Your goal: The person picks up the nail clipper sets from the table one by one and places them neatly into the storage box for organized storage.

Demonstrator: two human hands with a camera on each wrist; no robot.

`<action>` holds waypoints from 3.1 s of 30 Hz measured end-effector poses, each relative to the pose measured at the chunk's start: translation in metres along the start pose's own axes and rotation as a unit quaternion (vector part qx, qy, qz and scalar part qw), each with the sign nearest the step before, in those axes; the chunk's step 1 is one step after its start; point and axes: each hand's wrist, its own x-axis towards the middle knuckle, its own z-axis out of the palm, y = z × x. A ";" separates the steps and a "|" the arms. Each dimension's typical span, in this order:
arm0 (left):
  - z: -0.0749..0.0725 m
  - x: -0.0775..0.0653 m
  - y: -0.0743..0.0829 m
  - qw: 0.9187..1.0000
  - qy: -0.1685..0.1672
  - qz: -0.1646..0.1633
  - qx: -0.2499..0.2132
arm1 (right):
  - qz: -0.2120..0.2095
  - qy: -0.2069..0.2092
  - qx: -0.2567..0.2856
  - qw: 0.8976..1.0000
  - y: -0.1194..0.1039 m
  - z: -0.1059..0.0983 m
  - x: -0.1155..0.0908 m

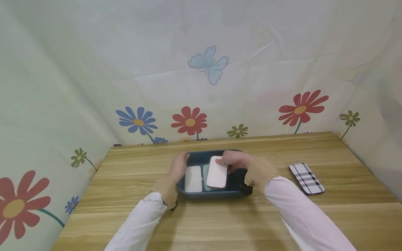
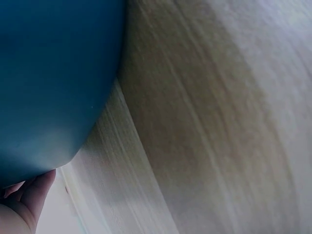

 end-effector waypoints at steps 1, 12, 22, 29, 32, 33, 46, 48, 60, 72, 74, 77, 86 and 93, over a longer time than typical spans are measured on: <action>0.000 0.000 0.000 1.000 0.000 0.000 -0.001 | 0.000 0.000 0.000 1.000 0.000 0.000 0.000; 0.002 0.001 -0.002 1.000 0.002 -0.004 -0.002 | -0.004 -0.003 0.004 1.000 -0.004 0.008 0.004; 0.000 0.000 -0.001 1.000 0.012 0.003 -0.002 | -0.009 -0.004 0.000 1.000 -0.010 0.014 0.008; -0.001 0.000 0.001 1.000 0.009 -0.002 0.001 | -0.002 0.004 -0.005 1.000 -0.015 0.015 0.013; -0.002 -0.001 0.001 1.000 0.009 -0.002 -0.002 | 0.001 0.004 -0.011 1.000 -0.016 0.016 0.015; -0.002 -0.002 0.002 1.000 0.010 -0.001 -0.004 | 0.001 0.003 -0.012 1.000 -0.017 0.016 0.016; -0.001 -0.001 0.002 1.000 0.008 -0.010 0.000 | 0.003 -0.012 -0.028 1.000 -0.023 0.027 0.025; -0.001 -0.001 0.002 1.000 0.008 -0.011 -0.003 | 0.006 -0.013 -0.027 1.000 -0.022 0.028 0.027; -0.001 0.001 0.002 0.999 -0.008 -0.039 -0.010 | 0.033 -0.009 -0.029 0.999 -0.028 0.035 0.037; -0.001 0.004 0.001 0.999 -0.019 -0.049 -0.007 | 0.041 -0.012 -0.027 0.999 -0.030 0.043 0.044; 0.000 0.004 0.000 0.999 -0.019 -0.049 -0.009 | 0.041 -0.011 -0.027 0.999 -0.030 0.043 0.044; 0.000 0.004 0.000 0.999 -0.020 -0.047 -0.011 | 0.038 -0.007 -0.031 0.999 -0.030 0.044 0.045; 0.002 0.002 0.000 1.000 -0.007 -0.022 0.005 | 0.033 -0.003 -0.048 0.998 -0.029 0.051 0.049; 0.001 0.002 0.000 1.000 -0.001 -0.023 0.016 | 0.030 -0.005 -0.055 0.998 -0.031 0.055 0.052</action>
